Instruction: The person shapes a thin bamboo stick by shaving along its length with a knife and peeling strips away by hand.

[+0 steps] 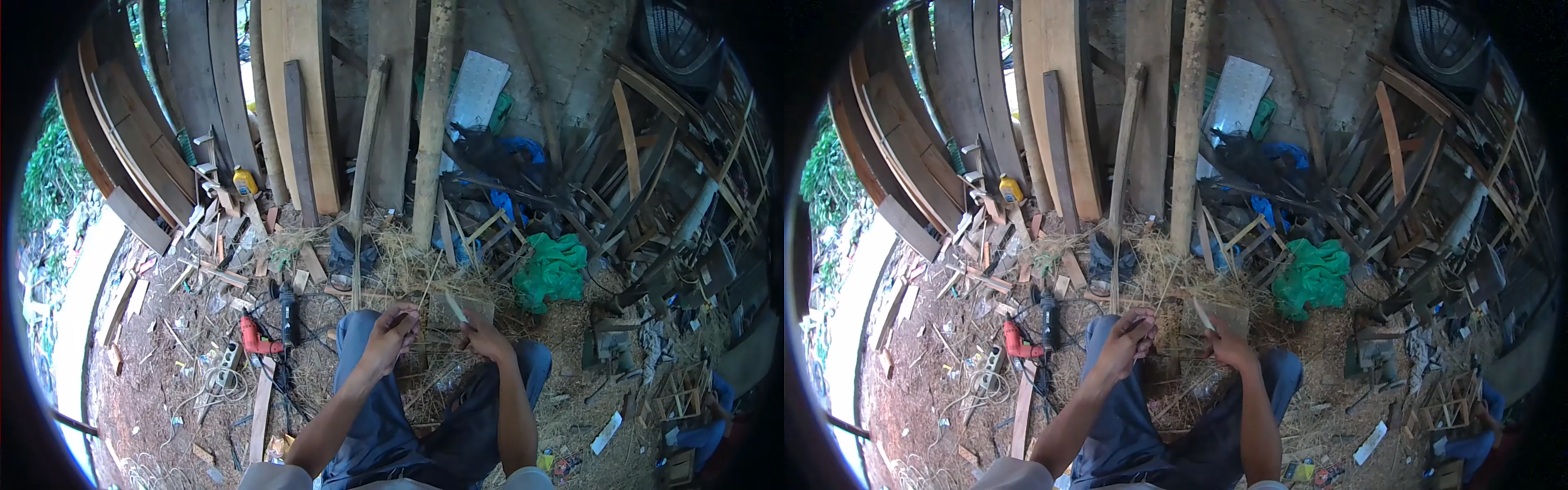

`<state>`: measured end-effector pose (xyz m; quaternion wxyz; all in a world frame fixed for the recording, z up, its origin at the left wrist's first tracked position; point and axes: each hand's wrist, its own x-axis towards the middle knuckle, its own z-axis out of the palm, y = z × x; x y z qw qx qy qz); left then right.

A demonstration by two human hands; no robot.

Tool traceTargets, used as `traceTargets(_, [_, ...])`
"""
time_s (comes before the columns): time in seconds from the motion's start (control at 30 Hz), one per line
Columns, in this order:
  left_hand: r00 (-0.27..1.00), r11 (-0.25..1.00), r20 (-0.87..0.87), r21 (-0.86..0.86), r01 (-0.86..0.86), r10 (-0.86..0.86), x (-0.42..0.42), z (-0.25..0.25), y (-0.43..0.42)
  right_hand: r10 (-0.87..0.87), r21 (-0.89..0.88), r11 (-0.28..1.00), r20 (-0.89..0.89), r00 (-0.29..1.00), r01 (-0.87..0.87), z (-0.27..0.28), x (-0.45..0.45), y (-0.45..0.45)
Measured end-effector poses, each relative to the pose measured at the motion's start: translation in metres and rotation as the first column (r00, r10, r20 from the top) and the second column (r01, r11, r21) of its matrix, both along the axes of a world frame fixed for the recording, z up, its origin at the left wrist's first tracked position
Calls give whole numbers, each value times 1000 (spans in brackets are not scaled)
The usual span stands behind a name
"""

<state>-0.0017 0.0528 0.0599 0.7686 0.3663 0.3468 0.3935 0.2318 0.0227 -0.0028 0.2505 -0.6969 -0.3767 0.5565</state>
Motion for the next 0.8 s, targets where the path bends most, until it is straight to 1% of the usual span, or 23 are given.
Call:
traceTargets(0.03, [1000, 1000, -28, 15, 3, -2, -1, 2, 1, -44, 308, 950, 283, 958, -47, -8, -1, 1])
traceTargets(0.07, [999, 1000, -32, 12, -2, 2, -2, 2, 3, -174, 560, 811, 512, 841, -173, -15, -2, 0])
traceTargets(0.1, [999, 1000, -36, 27, -3, 4, -3, 1, 4, -172, 557, 813, 508, 844, -169, -9, -6, 0])
traceTargets(0.17, [999, 999, -45, 42, 9, -7, 0, -2, 4, -327, 705, 710, 312, 892, 14, 17, -18, 3])
traceTargets(0.2, [999, 1000, -48, 25, 3, -2, 2, -4, 3, -337, 706, 708, 306, 890, 26, 18, -24, 3])
traceTargets(0.27, [998, 1000, -61, 12, 12, -12, 8, -5, 1, -353, 823, 551, 376, 857, -135, 20, -38, 3])
traceTargets(0.3, [998, 1000, -58, -19, 25, -26, 11, -6, -2, -366, 824, 553, 369, 854, -119, 22, -45, 2])
traceTargets(0.37, [997, 998, -63, -50, 50, -53, 17, -8, -7, -342, 767, 582, 531, 775, -269, 26, -55, -1])
traceTargets(0.47, [994, 993, -47, -79, 90, -94, 19, -9, -15, -409, 756, 623, 532, 742, -199, 28, -56, 1])
traceTargets(0.53, [993, 985, 27, -130, 117, -114, 21, -6, -21, -441, 764, 617, 532, 722, -186, 19, -49, 4])
traceTargets(0.6, [995, 986, 12, -131, 104, -104, 24, -1, -24, -477, 773, 608, 537, 696, -179, 16, -39, 6])
traceTargets(0.67, [996, 987, -3, -132, 89, -90, 26, 0, -26, -497, 738, 636, 617, 610, -227, 15, -33, 6])
traceTargets(0.73, [995, 989, 5, -102, 104, -104, 28, -3, -25, -499, 728, 645, 630, 595, -230, 14, -29, 8])
traceTargets(0.8, [993, 987, 0, -110, 119, -120, 26, -6, -24, -499, 717, 658, 645, 579, -231, 12, -27, 5])
